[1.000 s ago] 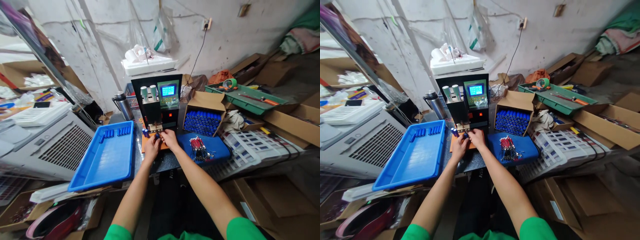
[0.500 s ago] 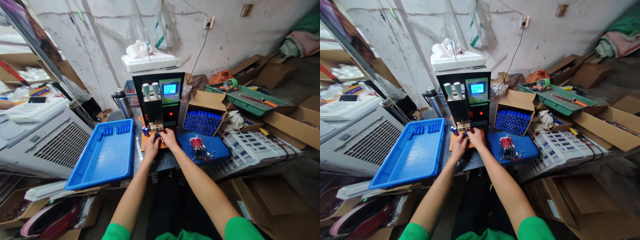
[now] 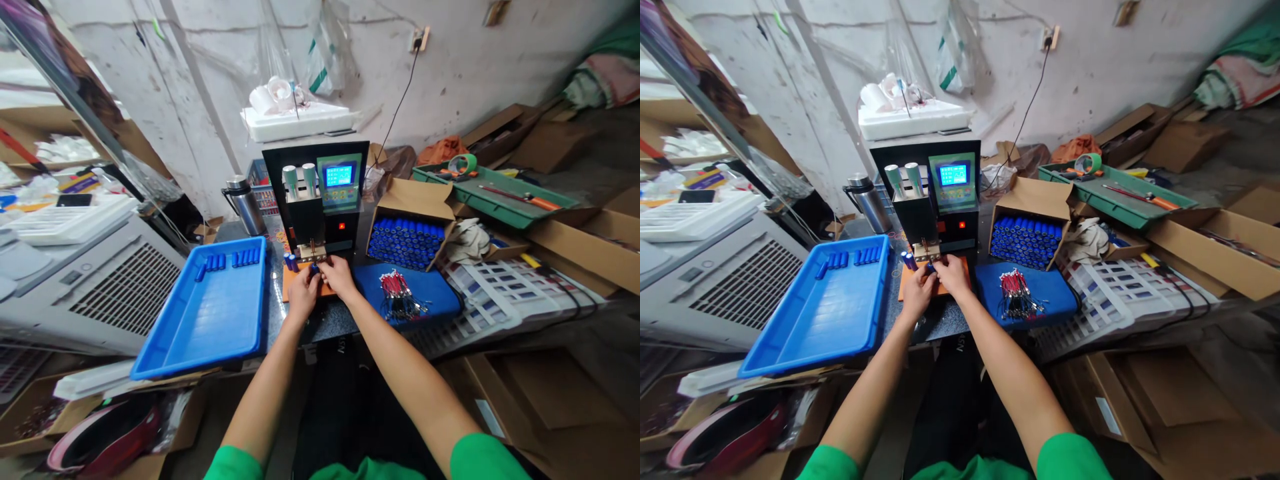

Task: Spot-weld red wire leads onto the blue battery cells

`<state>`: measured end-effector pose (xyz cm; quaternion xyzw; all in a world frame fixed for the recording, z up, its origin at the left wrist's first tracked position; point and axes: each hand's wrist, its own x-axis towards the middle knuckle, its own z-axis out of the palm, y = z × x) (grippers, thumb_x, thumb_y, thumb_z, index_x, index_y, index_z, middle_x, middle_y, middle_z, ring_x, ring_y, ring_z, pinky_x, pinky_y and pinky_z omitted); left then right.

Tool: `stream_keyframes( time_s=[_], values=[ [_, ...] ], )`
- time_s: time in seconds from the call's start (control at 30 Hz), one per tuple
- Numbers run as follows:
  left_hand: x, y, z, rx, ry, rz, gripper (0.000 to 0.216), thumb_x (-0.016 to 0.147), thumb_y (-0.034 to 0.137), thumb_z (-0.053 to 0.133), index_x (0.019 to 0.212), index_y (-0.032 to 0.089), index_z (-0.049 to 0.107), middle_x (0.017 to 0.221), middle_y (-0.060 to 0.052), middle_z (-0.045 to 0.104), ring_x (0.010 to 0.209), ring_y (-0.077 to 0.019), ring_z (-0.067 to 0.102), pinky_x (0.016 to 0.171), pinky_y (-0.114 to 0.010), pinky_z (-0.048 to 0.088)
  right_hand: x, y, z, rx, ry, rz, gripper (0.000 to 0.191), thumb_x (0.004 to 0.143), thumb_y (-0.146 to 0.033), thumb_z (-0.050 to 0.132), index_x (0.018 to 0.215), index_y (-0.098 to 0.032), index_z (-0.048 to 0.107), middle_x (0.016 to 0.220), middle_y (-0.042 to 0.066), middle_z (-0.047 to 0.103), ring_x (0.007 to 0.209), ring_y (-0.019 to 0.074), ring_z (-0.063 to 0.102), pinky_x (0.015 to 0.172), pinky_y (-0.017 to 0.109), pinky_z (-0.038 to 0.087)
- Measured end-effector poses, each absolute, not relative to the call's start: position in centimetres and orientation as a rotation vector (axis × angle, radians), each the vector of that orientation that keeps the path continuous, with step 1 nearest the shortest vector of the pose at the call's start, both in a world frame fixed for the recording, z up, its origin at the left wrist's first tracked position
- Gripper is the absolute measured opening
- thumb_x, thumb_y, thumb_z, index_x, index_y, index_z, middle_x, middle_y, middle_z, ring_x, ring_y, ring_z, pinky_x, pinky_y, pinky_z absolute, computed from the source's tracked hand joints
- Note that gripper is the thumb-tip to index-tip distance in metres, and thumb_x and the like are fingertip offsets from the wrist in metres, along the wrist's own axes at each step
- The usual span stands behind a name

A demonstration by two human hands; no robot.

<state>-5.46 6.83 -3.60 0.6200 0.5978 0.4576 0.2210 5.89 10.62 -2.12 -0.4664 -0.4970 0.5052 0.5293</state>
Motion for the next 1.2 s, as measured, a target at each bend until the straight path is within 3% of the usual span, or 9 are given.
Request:
stream_keyframes(
  time_s=[0.4, 0.73, 1.03, 1.2],
  values=[
    [-5.3, 6.8, -3.5, 1.642, 1.622, 1.299, 0.027, 0.087, 0.029, 0.059, 0.11, 0.022, 0.071, 0.087, -0.005, 0.074, 0.091, -0.0236, 0.069, 0.087, -0.032, 0.051, 5.9, 10.6, -2.3, -1.089, -1.167, 1.241, 0.022, 0.073, -0.04, 0.063, 0.068, -0.02, 0.055, 0.054, -0.004, 0.054, 0.046, 0.0103, 0.049, 0.042, 0.02, 0.038],
    [-5.2, 7.0, -2.4, 1.74, 1.588, 1.325, 0.032, 0.088, 0.029, 0.057, 0.117, 0.019, 0.065, 0.099, -0.006, 0.073, 0.091, -0.0203, 0.068, 0.088, -0.032, 0.05, 6.7, 10.3, -2.1, -1.104, -1.168, 1.29, 0.03, 0.072, -0.047, 0.065, 0.067, -0.019, 0.055, 0.053, -0.004, 0.053, 0.046, 0.0094, 0.047, 0.042, 0.019, 0.036],
    [-4.8, 5.8, -1.5, 1.864, 1.718, 1.338, 0.015, 0.082, 0.031, 0.062, 0.085, 0.018, 0.067, 0.077, -0.004, 0.062, 0.067, -0.0147, 0.057, 0.065, -0.026, 0.046, 13.1, 7.2, -1.3, -1.084, -1.085, 1.226, 0.034, 0.07, -0.05, 0.069, 0.071, -0.019, 0.058, 0.056, -0.003, 0.053, 0.047, 0.0106, 0.049, 0.042, 0.021, 0.038],
    [-4.0, 3.7, -0.1, 1.695, 1.758, 1.422, 0.021, 0.074, 0.037, 0.071, 0.086, 0.021, 0.067, 0.072, -0.001, 0.065, 0.063, -0.0152, 0.06, 0.06, -0.026, 0.049, 21.5, 7.1, -1.7, -1.144, -1.001, 0.997, 0.033, 0.074, -0.051, 0.067, 0.07, -0.019, 0.058, 0.054, -0.003, 0.052, 0.045, 0.0107, 0.046, 0.042, 0.022, 0.036]
  ],
)
